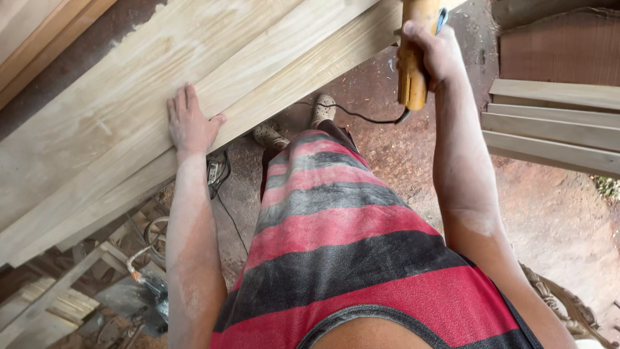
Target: The person uses a handheld angle grinder with a sanding disc to smooth the surface of a large wooden plank. They move the tool back and forth along the plank, then flip it to sand the other side, and finally sand a smaller wooden strip.
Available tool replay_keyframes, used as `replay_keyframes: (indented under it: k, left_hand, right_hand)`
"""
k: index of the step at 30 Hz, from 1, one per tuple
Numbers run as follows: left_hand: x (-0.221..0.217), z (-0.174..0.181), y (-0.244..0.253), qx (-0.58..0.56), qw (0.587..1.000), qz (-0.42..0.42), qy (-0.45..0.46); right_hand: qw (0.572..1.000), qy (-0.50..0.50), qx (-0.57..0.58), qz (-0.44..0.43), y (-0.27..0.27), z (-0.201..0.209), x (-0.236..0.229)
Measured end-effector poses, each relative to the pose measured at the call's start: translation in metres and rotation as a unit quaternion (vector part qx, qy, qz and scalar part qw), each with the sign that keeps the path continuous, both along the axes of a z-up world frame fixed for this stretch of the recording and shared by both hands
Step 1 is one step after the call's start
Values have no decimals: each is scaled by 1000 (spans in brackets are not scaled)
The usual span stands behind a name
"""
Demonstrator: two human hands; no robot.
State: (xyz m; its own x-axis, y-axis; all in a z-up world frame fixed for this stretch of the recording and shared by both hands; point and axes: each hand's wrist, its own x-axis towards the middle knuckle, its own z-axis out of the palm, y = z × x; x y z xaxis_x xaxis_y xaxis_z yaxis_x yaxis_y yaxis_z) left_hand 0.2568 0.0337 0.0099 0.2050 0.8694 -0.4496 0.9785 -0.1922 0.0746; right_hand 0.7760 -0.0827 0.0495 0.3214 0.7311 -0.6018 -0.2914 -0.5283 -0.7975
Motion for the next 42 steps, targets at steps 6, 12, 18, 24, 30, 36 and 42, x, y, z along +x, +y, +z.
replay_keyframes:
  k: [6,12,18,24,30,36,42]
  left_hand:
    - [10,17,5,-30,999,12,10]
    - [16,42,19,-55,997,-45,7]
    - [-13,34,17,-70,988,-110,-76]
    - [-74,10,32,-2,996,-28,-84]
    - [-152,-12,18,174,981,-71,-45]
    - [-158,-41,-2,263,957,-94,-84]
    - [-161,-48,3,290,946,-102,-105]
  right_hand:
    - [999,0,-4,-37,-15,0,8]
    - [995,12,83,-60,-65,34,21]
    - [982,68,146,-95,-120,75,-32]
    - [991,88,101,2,-121,80,-118]
    - [989,92,57,100,-79,78,-229]
    - [964,-3,4,265,-25,77,-322]
    - [943,16,36,331,1,75,-376]
